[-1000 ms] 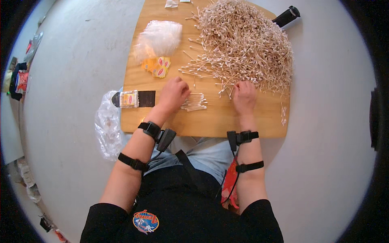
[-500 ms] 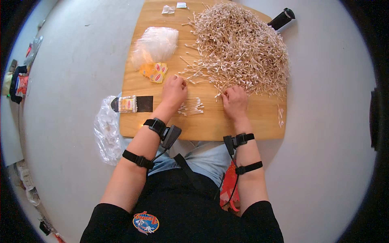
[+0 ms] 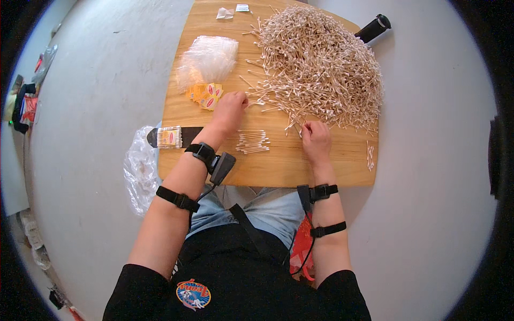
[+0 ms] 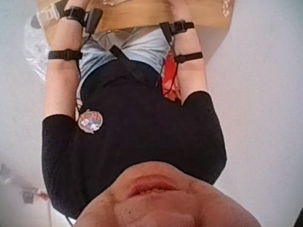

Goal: Sorting and aligning cotton swabs on a wooden table to place them into packaging.

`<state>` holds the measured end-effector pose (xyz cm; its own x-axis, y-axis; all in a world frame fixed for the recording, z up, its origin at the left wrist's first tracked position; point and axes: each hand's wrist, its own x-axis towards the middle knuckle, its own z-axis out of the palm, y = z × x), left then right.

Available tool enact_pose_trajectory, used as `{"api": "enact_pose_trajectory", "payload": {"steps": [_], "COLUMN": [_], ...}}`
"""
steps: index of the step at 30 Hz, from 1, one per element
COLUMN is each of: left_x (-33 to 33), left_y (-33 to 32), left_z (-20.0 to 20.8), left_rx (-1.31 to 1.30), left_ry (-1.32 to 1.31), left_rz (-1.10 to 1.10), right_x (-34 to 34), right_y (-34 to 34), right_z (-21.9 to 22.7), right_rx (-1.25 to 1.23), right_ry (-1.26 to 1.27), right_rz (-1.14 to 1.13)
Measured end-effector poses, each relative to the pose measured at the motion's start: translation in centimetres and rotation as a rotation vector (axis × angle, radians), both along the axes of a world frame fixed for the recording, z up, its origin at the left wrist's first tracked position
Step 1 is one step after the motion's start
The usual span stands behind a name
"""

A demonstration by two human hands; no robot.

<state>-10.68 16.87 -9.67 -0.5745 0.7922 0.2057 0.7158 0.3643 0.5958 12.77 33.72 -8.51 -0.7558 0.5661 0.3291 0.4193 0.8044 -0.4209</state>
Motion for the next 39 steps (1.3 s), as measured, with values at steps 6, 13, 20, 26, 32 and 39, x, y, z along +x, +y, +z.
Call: {"api": "enact_pose_trajectory", "payload": {"steps": [6, 13, 20, 26, 32, 39], "left_x": [-0.1, 2.5, 4.6, 7.6, 8.5, 9.8], "left_y": [-1.9, -4.1, -5.3, -6.2, -5.0, -3.7], "left_z": [-0.3, 0.3, -0.4, -1.6, -1.4, -2.5], "left_rx": [0.042, -0.004, 0.142, 0.511, 0.691, 0.788], "left_ry": [-0.163, -0.025, -0.067, -0.508, -0.881, -1.024], "left_rz": [-0.063, -0.129, -0.066, 0.196, 0.277, 0.2], "right_x": [0.1, -2.3, -7.4, -7.4, -6.2, -5.9], "right_y": [-1.6, -2.9, -5.1, -6.2, -7.4, -9.2], "right_z": [0.6, 0.7, -0.1, -0.2, -1.3, -1.6], "right_rx": [-0.045, -0.027, -0.051, -0.119, -0.635, -0.701], "right_ry": [0.021, 0.057, 0.039, 0.009, 0.185, 0.362], "right_rz": [0.008, 0.148, 0.349, 0.457, 0.208, 0.19]}}
